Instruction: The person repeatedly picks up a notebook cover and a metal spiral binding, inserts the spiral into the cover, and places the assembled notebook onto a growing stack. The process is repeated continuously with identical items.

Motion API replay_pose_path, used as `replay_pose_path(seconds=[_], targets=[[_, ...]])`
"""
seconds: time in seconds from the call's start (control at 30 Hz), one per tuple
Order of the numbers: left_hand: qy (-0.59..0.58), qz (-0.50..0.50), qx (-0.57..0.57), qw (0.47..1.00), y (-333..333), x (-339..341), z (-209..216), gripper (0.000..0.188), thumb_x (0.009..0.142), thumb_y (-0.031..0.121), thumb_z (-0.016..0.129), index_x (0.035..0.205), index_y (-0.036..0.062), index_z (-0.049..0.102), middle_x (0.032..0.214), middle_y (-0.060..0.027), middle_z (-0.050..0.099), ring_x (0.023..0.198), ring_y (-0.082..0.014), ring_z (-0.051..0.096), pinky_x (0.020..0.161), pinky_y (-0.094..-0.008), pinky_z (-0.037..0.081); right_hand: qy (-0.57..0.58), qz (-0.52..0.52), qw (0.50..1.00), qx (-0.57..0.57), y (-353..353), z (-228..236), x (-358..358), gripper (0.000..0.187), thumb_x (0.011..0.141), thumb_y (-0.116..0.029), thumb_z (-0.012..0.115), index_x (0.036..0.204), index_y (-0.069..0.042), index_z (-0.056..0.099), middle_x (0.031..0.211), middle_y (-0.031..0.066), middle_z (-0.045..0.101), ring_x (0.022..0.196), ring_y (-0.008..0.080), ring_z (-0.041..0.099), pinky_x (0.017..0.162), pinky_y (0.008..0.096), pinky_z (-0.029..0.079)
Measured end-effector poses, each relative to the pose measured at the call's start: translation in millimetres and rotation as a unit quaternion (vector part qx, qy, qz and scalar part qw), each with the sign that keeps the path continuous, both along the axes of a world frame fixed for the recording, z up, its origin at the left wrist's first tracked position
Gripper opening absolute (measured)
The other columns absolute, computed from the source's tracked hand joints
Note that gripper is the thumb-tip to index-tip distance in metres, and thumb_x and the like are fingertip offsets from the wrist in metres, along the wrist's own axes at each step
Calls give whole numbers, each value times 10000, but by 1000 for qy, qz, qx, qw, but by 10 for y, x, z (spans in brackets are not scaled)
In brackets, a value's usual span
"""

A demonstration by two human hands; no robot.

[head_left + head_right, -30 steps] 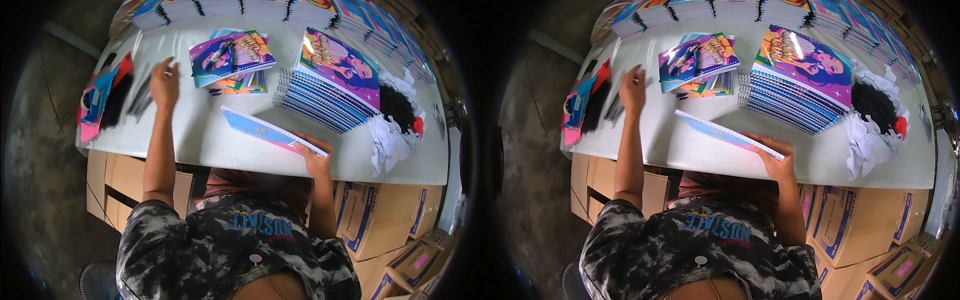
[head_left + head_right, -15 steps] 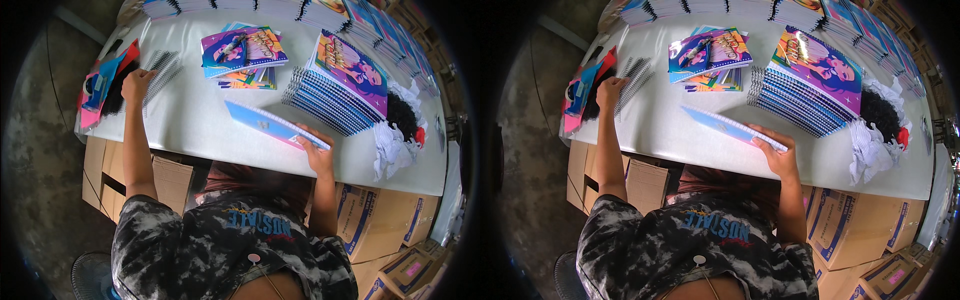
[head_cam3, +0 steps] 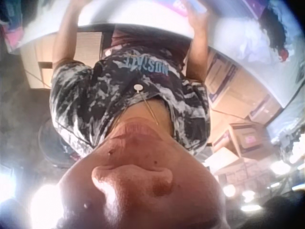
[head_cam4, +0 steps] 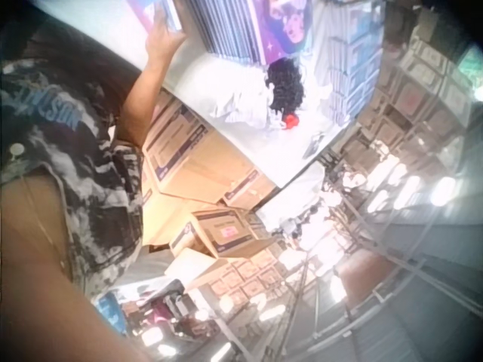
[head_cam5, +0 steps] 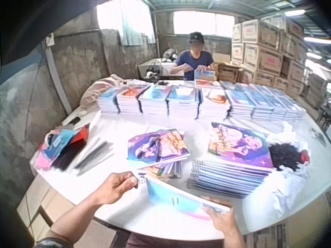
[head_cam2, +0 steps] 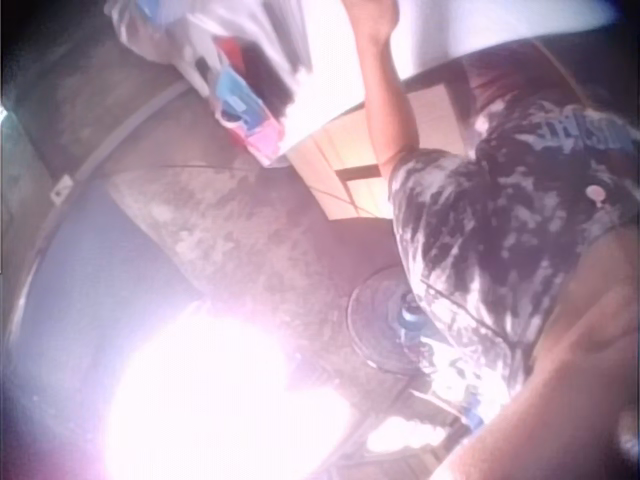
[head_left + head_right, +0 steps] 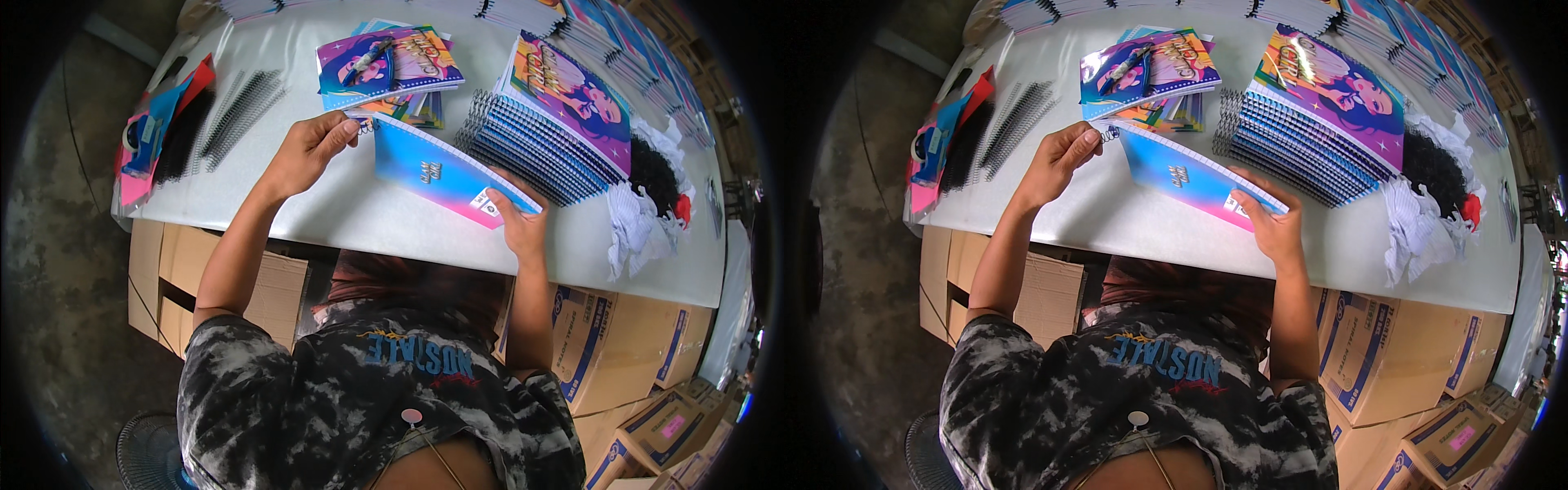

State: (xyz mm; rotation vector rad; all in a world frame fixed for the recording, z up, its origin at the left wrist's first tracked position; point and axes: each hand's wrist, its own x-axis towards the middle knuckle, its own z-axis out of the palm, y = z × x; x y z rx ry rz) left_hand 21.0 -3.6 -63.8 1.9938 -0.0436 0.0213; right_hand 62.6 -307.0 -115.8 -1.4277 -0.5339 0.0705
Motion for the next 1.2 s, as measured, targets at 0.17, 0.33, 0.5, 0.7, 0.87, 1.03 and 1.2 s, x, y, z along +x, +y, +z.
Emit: replay_pose_path(seconds=[0.17, 0.33, 0.5, 0.7, 0.87, 1.03, 1.2], targets=[[102, 30, -3, 994, -7, -1, 108, 394, 947, 381, 418, 774, 43, 523, 643, 51, 392, 545, -34, 271, 484, -184, 228, 12, 0, 1000, 7, 5, -15, 5, 252, 812, 5, 619, 1064, 24, 616, 1036, 91, 641, 873, 90, 572, 778, 218, 457], [50, 8, -85, 995, -78, -4, 99, 401, 951, 384, 406, 745, 56, 508, 571, 53, 349, 508, -25, 258, 456, -192, 215, 11, 0, 1000, 4, 4, -14, 9, 252, 812, -12, 629, 1061, 22, 618, 1032, 92, 643, 876, 93, 574, 780, 223, 458], [160, 6, -105, 982, -14, 60, 178, 369, 941, 373, 435, 762, 64, 525, 602, 44, 392, 497, -27, 281, 444, -191, 219, -10, 14, 1000, -6, -17, -16, 8, 239, 811, -11, 629, 1049, 16, 628, 1012, 91, 652, 860, 94, 583, 765, 222, 467], [8, -8, -60, 998, 3, 145, 335, 177, 842, 208, 622, 884, 43, 577, 698, 4, 554, 606, -89, 460, 568, -211, 371, -33, 30, 999, -18, -27, 59, -2, 248, 801, 19, 623, 1048, 19, 628, 993, 99, 659, 831, 92, 592, 742, 220, 478], [-117, -78, 258, 956, -94, 135, 527, 302, 765, 190, 676, 1023, 67, 577, 1060, -38, 571, 950, -211, 524, 796, -327, 401, 1, -8, 1000, -26, -20, -22, -24, 255, 798, 24, 616, 1053, 21, 626, 973, 99, 665, 793, 84, 592, 708, 220, 476], [-239, -57, 461, 853, -191, 105, 594, 245, 744, 171, 685, 961, 81, 616, 1107, -53, 569, 1002, -233, 519, 857, -355, 381, -76, 0, 996, -37, 40, 56, -90, 247, 804, 25, 597, 1049, 22, 629, 988, 122, 662, 777, 116, 611, 705, 225, 476], [-225, -75, 518, 822, -170, 93, 506, 320, 687, 241, 717, 967, 129, 611, 1134, -45, 552, 1060, -225, 494, 910, -375, 354, -121, -5, 992, -39, 66, 43, -116, 255, 793, 53, 576, 1040, 24, 630, 1009, 140, 654, 851, 179, 643, 743, 255, 490]])
